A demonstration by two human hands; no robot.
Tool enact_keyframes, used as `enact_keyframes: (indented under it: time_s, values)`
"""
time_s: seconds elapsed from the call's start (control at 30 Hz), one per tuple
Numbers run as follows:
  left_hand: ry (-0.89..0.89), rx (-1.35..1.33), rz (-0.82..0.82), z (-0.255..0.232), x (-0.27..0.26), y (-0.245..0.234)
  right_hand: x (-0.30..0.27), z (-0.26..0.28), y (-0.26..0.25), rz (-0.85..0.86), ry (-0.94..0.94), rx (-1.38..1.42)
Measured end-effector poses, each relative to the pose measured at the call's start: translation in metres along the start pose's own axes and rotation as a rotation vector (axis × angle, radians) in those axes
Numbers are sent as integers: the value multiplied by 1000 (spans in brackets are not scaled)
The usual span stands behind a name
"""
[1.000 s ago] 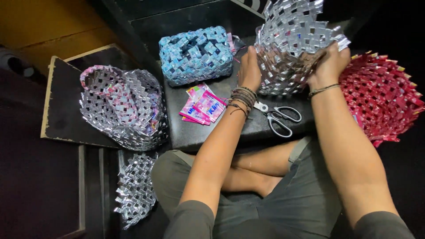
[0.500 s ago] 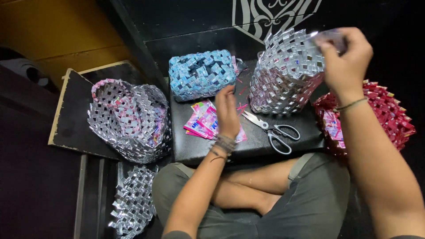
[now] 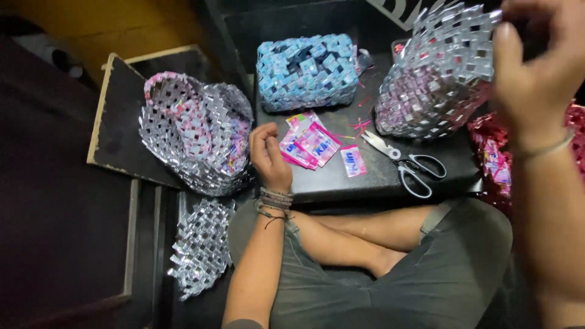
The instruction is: Cutting small detergent packets with scissors and placing them into woven baskets made of recycled materials.
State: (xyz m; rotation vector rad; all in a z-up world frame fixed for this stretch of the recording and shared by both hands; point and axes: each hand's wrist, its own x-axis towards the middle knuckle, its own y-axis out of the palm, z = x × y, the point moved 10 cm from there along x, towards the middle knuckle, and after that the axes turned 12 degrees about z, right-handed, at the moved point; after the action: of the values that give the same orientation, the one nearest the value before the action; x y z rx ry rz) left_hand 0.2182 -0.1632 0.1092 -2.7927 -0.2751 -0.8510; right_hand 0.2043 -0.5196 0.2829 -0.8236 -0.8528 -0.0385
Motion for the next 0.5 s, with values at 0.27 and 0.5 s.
enact_keyframes:
  time_s: [0.27, 0.5]
  values:
    - [25, 17, -185, 24, -14, -21, -57, 45, 184, 500, 58, -97]
    - [-54, 37, -141, 27, -22, -8, -72, 20, 244, 669, 169, -437]
